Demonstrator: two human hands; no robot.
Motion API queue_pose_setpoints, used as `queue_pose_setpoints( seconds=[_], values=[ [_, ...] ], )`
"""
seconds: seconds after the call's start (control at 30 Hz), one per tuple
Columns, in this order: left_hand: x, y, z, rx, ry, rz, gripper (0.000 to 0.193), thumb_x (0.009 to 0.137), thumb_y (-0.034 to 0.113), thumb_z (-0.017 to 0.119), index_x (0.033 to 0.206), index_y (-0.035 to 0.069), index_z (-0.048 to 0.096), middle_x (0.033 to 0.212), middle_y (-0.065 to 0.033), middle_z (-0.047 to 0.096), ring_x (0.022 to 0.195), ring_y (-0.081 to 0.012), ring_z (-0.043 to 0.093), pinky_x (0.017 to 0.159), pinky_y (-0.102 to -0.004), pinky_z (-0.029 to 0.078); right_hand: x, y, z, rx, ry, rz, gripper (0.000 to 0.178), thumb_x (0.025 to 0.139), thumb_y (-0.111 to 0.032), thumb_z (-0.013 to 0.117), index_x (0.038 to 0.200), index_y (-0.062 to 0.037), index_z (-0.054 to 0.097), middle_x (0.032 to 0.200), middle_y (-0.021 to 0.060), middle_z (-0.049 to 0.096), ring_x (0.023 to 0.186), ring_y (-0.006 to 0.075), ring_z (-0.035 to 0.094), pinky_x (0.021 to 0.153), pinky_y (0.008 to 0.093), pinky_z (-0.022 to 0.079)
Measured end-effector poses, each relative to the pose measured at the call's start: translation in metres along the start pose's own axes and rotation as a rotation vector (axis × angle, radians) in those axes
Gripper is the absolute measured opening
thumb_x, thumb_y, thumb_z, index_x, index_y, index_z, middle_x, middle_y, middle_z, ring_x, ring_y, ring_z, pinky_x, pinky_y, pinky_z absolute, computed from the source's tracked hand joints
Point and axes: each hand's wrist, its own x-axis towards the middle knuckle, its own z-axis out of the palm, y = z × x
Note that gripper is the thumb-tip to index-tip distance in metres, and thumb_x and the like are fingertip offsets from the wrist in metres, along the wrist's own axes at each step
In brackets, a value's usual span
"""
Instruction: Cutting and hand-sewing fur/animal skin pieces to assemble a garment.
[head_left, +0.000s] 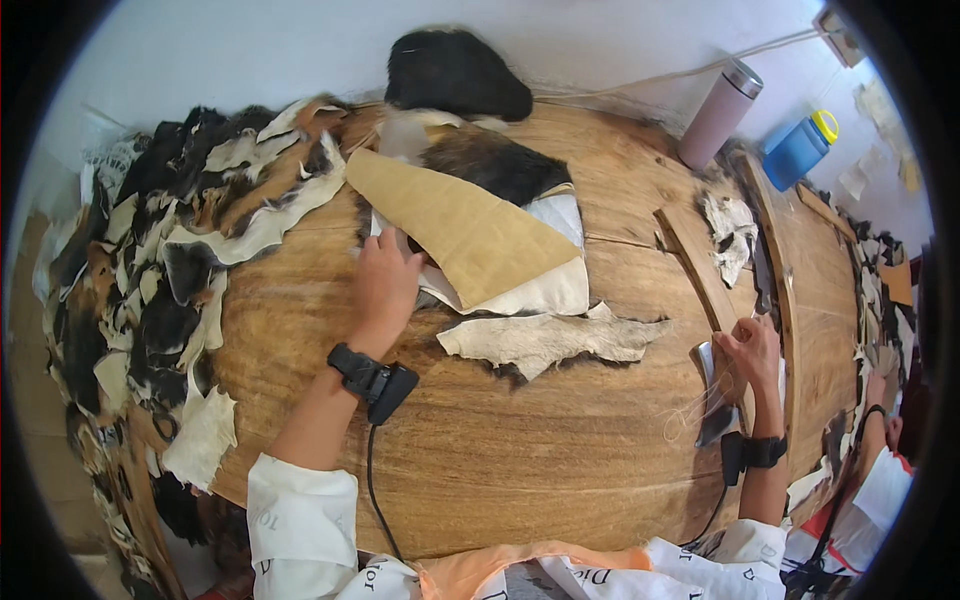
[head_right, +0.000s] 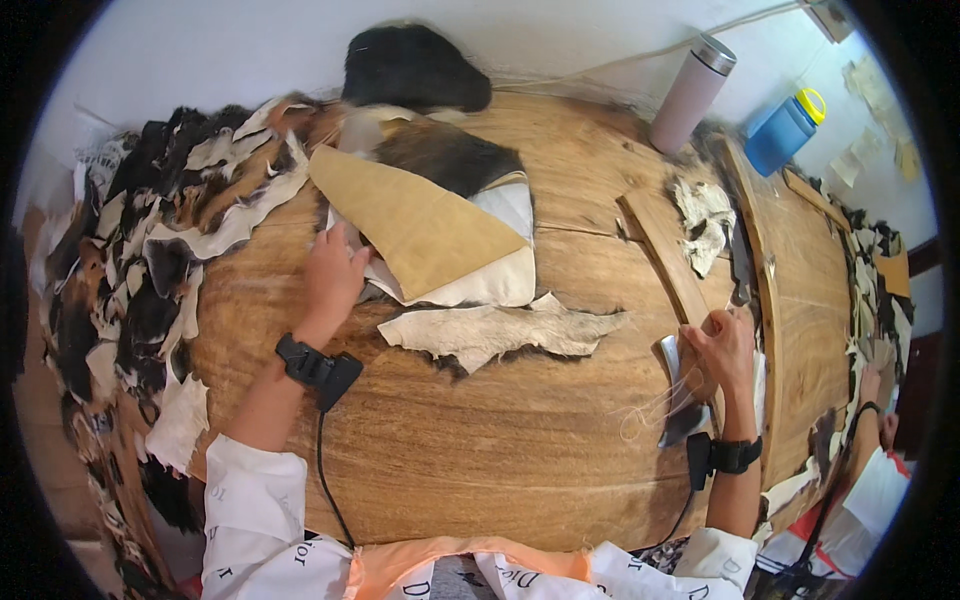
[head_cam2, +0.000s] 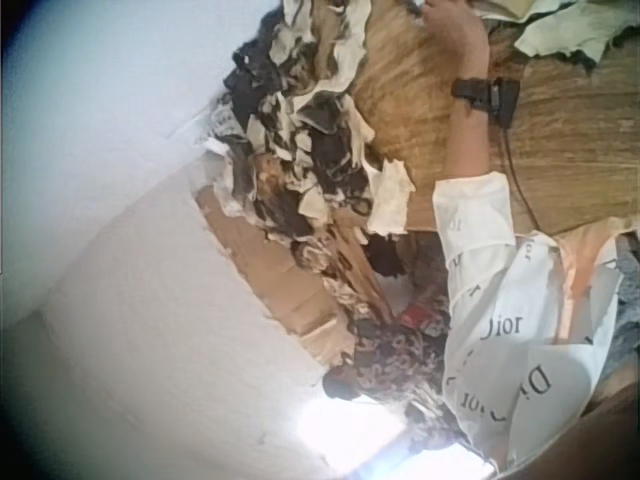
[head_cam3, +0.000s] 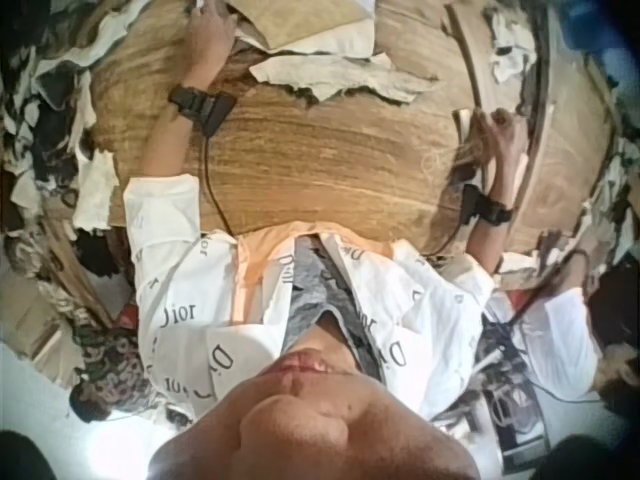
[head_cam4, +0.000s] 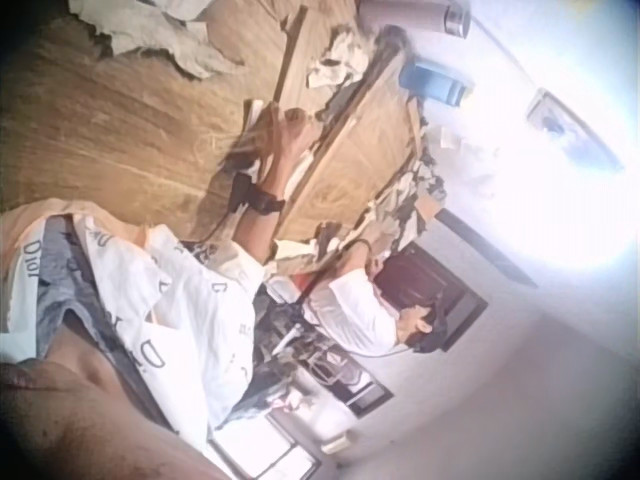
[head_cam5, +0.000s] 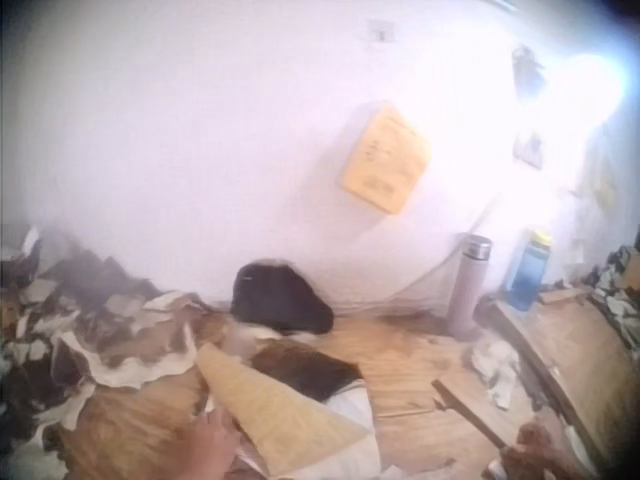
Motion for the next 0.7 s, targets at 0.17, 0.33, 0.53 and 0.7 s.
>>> queue_pose_setpoints(
  seconds=[0.17, 0.33, 0.53, 0.7],
  values=[
    [0.006, -0.008, -0.015, -0.295, -0.214, -0.180, 0.032, 0.086, 0.031, 0.058, 0.079, 0.001, 0.064, 0.064, -0.0126, 0.058, 0.058, -0.0308, 0.054, 0.056, -0.0352, 0.045, -0.004, 0.013, -0.020, -0.016, 0.152, -0.145, 0.034, 0.061, -0.028, 0.076, 0.064, -0.0002, 0.058, 0.065, 0.0118, 0.049, 0.060, 0.0252, 0.051, 0.056, 0.0373, 0.041],
    [0.001, 0.020, -0.023, -0.877, -0.618, -0.478, 0.030, 0.081, 0.030, 0.068, 0.083, 0.001, 0.065, 0.059, 0.0031, 0.048, 0.045, -0.0023, 0.040, 0.039, -0.0183, 0.030, -0.014, -0.035, -0.075, 0.025, 0.224, -0.179, 0.035, 0.059, -0.024, 0.080, 0.078, -0.0003, 0.064, 0.067, 0.0061, 0.050, 0.058, 0.0155, 0.048, 0.053, 0.0299, 0.041],
    [0.035, 0.038, -0.025, -0.848, -0.349, -0.218, 0.023, 0.081, 0.020, 0.066, 0.090, -0.001, 0.067, 0.061, 0.0004, 0.056, 0.045, -0.0052, 0.046, 0.043, -0.0197, 0.035, -0.006, -0.084, -0.063, 0.233, 0.216, -0.486, 0.039, 0.058, -0.022, 0.083, 0.088, -0.0021, 0.068, 0.076, 0.0066, 0.056, 0.062, 0.0159, 0.055, 0.055, 0.0276, 0.047],
    [0.065, 0.033, 0.003, -0.702, -0.257, -0.014, 0.019, 0.081, 0.019, 0.064, 0.083, 0.000, 0.067, 0.058, -0.0017, 0.059, 0.047, -0.0069, 0.056, 0.047, -0.0215, 0.042, -0.020, -0.111, -0.020, 0.125, -0.001, -0.484, 0.040, 0.057, -0.024, 0.082, 0.086, -0.0009, 0.068, 0.074, 0.0082, 0.054, 0.068, 0.0204, 0.055, 0.060, 0.0327, 0.047]
  ],
)
